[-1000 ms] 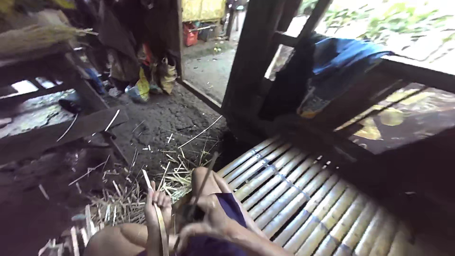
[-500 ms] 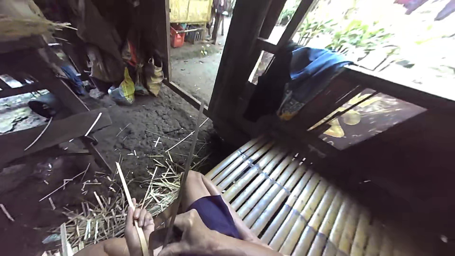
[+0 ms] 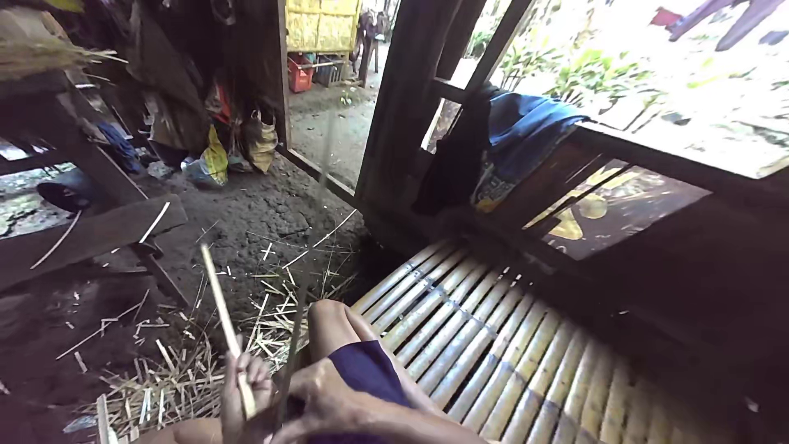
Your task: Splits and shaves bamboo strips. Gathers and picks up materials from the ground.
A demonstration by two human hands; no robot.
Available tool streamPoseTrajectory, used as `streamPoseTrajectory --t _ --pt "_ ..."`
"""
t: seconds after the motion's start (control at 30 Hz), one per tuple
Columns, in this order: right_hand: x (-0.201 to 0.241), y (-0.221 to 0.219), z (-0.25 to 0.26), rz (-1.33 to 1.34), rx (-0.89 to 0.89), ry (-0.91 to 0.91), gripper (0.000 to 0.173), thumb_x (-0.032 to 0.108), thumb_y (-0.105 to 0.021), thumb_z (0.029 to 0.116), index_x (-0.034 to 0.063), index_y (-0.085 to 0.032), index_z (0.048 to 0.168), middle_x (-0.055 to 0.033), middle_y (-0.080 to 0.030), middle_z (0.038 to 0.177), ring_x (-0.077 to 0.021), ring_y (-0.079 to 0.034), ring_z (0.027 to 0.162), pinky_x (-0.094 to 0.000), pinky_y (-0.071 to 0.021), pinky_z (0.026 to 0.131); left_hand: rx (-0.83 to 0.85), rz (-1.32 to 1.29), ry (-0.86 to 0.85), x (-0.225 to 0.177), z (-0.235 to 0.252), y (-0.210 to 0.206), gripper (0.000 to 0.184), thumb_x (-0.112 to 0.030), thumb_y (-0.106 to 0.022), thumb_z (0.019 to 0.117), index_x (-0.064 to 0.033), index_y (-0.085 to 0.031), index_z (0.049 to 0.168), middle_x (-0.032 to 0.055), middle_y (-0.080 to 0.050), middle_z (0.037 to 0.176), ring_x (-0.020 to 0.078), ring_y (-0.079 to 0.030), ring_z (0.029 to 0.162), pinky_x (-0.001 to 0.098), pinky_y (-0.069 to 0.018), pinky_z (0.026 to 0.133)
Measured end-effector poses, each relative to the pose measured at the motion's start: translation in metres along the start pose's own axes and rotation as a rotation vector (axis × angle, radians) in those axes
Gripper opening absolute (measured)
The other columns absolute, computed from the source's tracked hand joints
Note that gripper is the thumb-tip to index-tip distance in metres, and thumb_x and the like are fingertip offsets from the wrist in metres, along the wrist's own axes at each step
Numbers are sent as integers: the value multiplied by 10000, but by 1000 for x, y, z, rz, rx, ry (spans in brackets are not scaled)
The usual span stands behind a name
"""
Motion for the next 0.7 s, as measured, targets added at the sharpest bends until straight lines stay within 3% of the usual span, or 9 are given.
streamPoseTrajectory --t 0.07,0.1,0.17,0.23,0.3,0.4,0.5,0.6,0.7 --pt "-21 14 17 28 -5 -157 470 422 -861 742 -19 -718 819 -116 -680 669 -225 -667 606 -473 -534 582 147 201 22 7 -22 -15 334 -223 -262 1109 -140 -533 1286 -130 -655 699 -41 -629 609 134 -556 620" --pt "-34 27 26 35 -41 -232 472 430 -855 762 -13 -728 864 -105 -702 720 -201 -685 667 -466 -561 643 109 243 25 10 -30 -14 332 -178 -355 1051 -136 -654 1187 -92 -667 685 -7 -628 606 166 -551 619" --pt "-49 46 36 0 -104 -274 518 490 -824 778 3 -723 923 -77 -712 773 -145 -687 726 -406 -559 694 65 320 -14 14 -37 -13 336 -147 -316 1056 -116 -648 1093 -85 -628 624 5 -595 547 166 -528 578" --pt "-36 42 26 -8 -111 -198 557 518 -798 795 -24 -719 900 -105 -701 736 -178 -683 687 -424 -552 648 -40 297 -37 12 -29 -8 443 -203 -240 1101 -165 -607 855 -100 -564 573 -5 -536 495 151 -488 521" --pt "-8 23 0 8 -71 -81 552 522 -786 797 -21 -692 810 -113 -673 664 -185 -664 603 -393 -524 554 -127 155 -52 1 -16 1 406 -241 -168 1132 -158 -530 968 -133 -514 565 -34 -494 459 116 -458 488" --pt "9 10 -16 39 -8 -13 507 528 -780 830 29 -699 788 -69 -688 675 -108 -657 607 -299 -541 565 -239 -18 28 5 -12 19 472 -281 -184 1132 -170 -520 821 -98 -540 541 -11 -530 449 117 -466 470" --pt "-17 20 4 48 -16 -93 464 509 -799 812 48 -741 829 -21 -714 733 -56 -673 677 -295 -583 638 40 238 101 15 -32 3 316 -193 -279 1087 -169 -589 1027 -87 -600 695 3 -599 627 161 -529 620" --pt "-50 47 23 -51 -92 -163 457 508 -768 840 65 -705 930 39 -676 778 15 -627 704 -222 -541 662 125 300 58 16 -53 -13 344 -95 -428 1025 -90 -618 1312 -77 -603 708 15 -567 628 195 -508 662" --pt "-34 37 9 -14 -37 -139 546 571 -730 865 32 -694 935 -28 -672 841 -63 -630 769 -307 -537 713 -65 202 22 15 -51 8 277 -173 -357 1089 -136 -614 1186 -94 -534 656 3 -527 552 166 -500 583"
Point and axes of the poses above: each hand's wrist, its own z-axis towards the middle knuckle, its own y-axis out of the back of the hand, x = y × z, the point moved 7 cm from there along z, towards the middle knuckle
